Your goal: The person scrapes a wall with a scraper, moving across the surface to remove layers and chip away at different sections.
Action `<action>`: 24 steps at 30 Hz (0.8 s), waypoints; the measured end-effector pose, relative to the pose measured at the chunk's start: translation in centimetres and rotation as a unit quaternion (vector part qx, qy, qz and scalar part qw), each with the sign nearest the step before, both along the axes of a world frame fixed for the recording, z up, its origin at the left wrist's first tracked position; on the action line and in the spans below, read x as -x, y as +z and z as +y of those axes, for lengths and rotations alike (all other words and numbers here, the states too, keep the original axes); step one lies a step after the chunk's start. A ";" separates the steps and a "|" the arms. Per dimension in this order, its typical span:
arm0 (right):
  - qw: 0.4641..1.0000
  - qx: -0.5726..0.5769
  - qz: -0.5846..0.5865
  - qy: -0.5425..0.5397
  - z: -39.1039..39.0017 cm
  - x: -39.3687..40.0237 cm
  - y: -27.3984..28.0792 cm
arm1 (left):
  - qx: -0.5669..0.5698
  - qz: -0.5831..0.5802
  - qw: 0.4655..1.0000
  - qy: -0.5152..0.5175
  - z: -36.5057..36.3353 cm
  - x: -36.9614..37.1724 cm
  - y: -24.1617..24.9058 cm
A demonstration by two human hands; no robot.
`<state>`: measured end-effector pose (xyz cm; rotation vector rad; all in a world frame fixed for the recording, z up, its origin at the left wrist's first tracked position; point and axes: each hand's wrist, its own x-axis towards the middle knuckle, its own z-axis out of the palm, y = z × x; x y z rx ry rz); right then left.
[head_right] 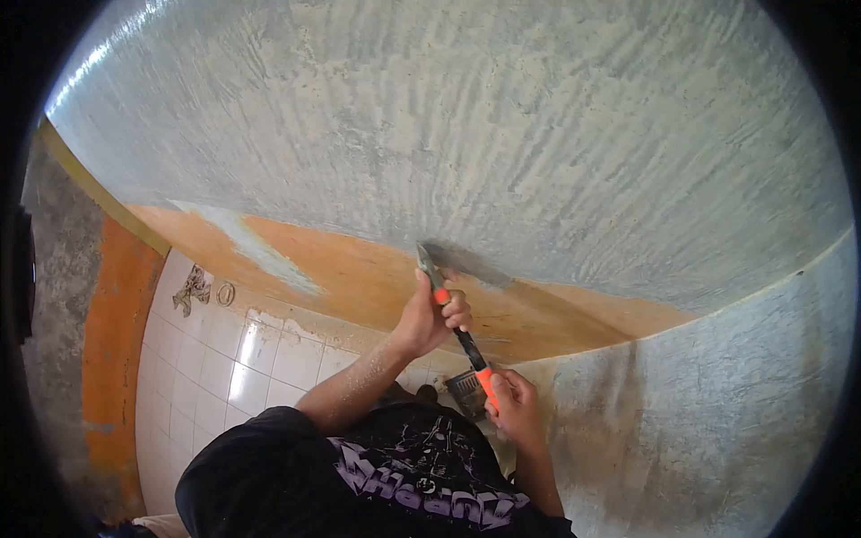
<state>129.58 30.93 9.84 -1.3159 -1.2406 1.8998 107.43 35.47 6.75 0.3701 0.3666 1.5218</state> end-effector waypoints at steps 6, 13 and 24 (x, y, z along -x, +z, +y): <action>1.000 -0.007 -0.009 0.003 -0.2 1.7 -0.3 | -0.022 0.012 1.000 -0.001 -0.3 1.5 -0.3; 1.000 -0.003 -0.024 0.017 -0.1 1.8 -0.1 | -0.021 0.013 1.000 -0.012 -0.4 1.8 -0.2; 0.996 -0.047 -0.017 0.073 -0.4 0.5 -1.0 | 0.026 0.014 0.999 -0.025 -0.7 1.3 0.8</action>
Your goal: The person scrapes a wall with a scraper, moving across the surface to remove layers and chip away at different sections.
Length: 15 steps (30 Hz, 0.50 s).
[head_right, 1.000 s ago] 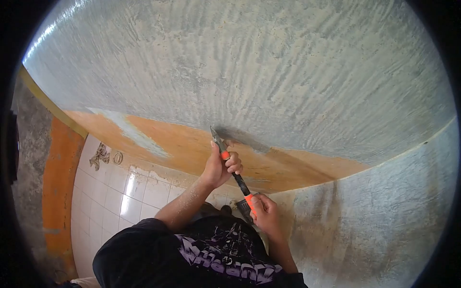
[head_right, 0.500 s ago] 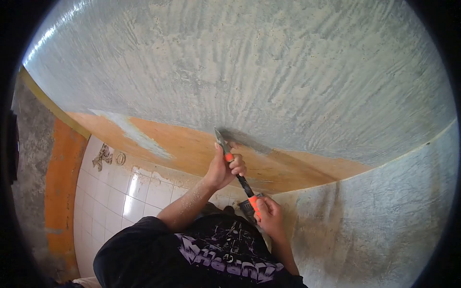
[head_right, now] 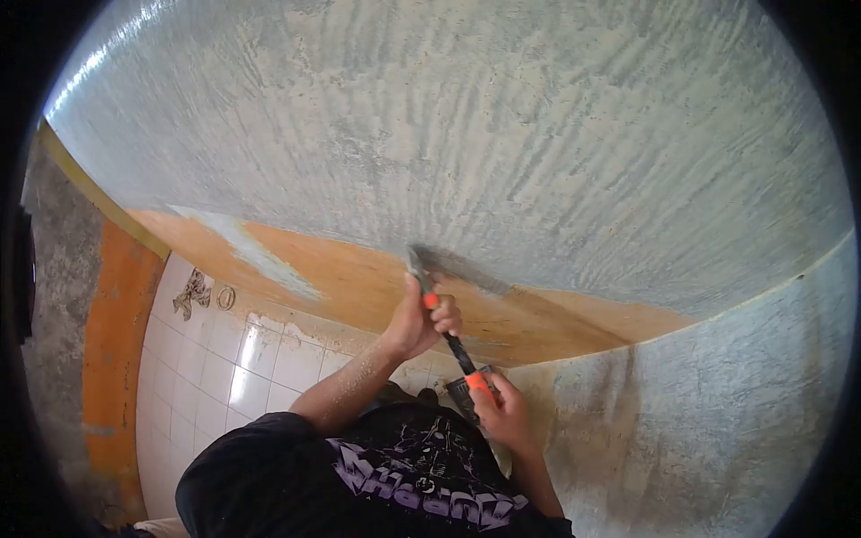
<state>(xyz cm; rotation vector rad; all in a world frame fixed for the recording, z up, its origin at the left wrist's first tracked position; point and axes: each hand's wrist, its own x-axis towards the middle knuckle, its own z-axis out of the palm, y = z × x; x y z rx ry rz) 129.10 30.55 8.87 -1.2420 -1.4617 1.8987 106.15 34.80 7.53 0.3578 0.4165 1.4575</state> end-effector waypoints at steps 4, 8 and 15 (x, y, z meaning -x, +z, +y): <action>1.000 -0.021 -0.001 -0.010 -0.5 1.7 -0.3 | -0.050 -0.001 0.999 0.003 0.0 1.8 -1.1; 1.000 0.000 -0.008 -0.028 -0.4 0.4 -0.3 | -0.015 0.002 1.000 -0.003 -0.1 0.6 -0.3; 0.997 -0.047 -0.051 -0.019 -0.7 2.2 0.2 | -0.063 -0.017 0.998 0.009 -0.2 1.7 -1.1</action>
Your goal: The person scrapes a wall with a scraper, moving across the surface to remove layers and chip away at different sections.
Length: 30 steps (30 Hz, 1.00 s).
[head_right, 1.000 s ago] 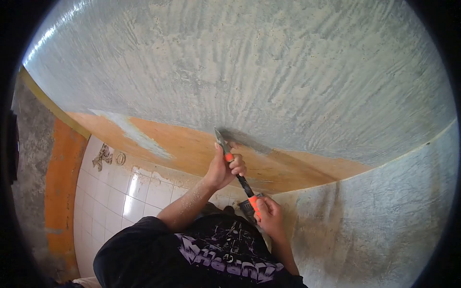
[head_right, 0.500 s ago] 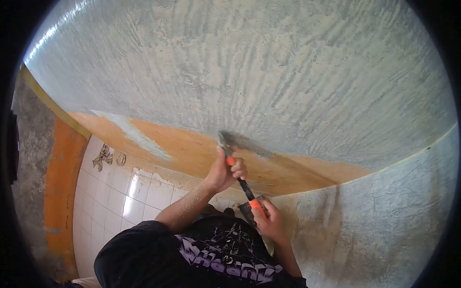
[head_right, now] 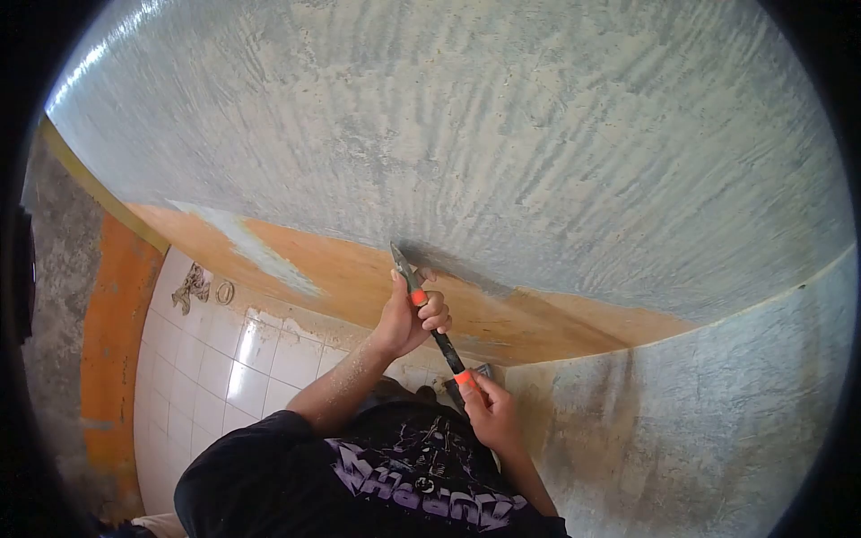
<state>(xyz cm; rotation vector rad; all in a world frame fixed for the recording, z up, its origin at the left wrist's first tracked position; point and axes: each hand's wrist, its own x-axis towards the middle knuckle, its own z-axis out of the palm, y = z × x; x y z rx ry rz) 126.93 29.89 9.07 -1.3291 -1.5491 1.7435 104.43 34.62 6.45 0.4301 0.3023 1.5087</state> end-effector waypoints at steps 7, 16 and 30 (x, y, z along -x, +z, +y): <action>1.000 -0.001 0.007 0.018 0.6 0.1 0.0 | -0.004 -0.001 1.000 -0.013 -0.2 1.0 0.2; 0.998 -0.045 0.003 0.048 1.1 0.5 -0.4 | 0.037 0.001 0.999 0.023 -0.2 0.8 1.0; 1.000 -0.004 0.020 0.008 0.3 2.2 -0.7 | 0.014 0.016 0.999 0.049 -0.3 2.2 -0.1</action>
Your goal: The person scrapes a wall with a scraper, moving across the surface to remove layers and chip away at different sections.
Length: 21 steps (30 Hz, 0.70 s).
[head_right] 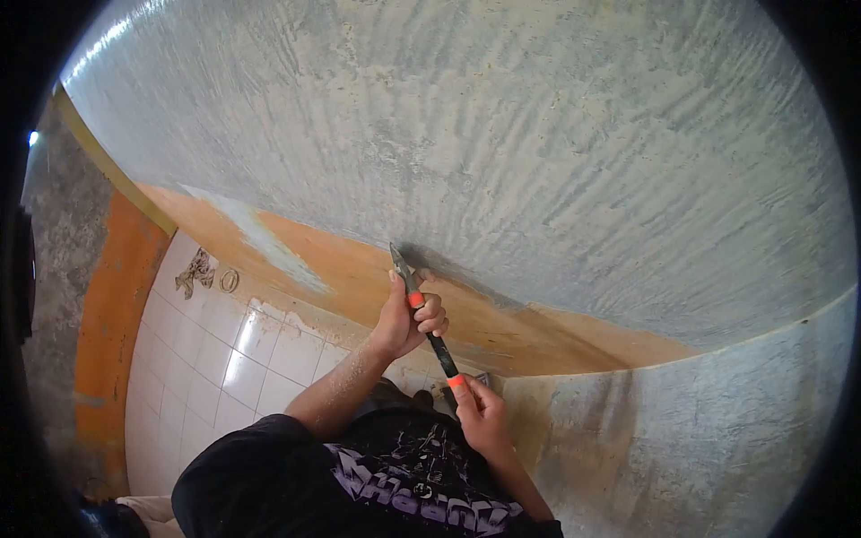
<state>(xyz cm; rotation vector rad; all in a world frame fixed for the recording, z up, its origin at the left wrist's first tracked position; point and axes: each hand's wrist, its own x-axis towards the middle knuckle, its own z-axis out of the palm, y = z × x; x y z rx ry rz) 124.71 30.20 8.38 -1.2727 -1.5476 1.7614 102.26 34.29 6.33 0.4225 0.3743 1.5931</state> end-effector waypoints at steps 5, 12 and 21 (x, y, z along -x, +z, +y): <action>0.998 0.053 0.018 -0.029 -0.3 -1.4 0.3 | 0.006 -0.026 0.999 -0.025 0.2 -1.0 0.3; 1.000 0.021 0.008 -0.007 -0.6 0.6 0.1 | 0.003 0.003 1.000 -0.002 -0.3 0.5 0.3; 1.000 0.020 0.015 -0.005 -0.5 0.8 1.3 | 0.018 -0.006 1.000 0.006 -0.4 0.9 0.7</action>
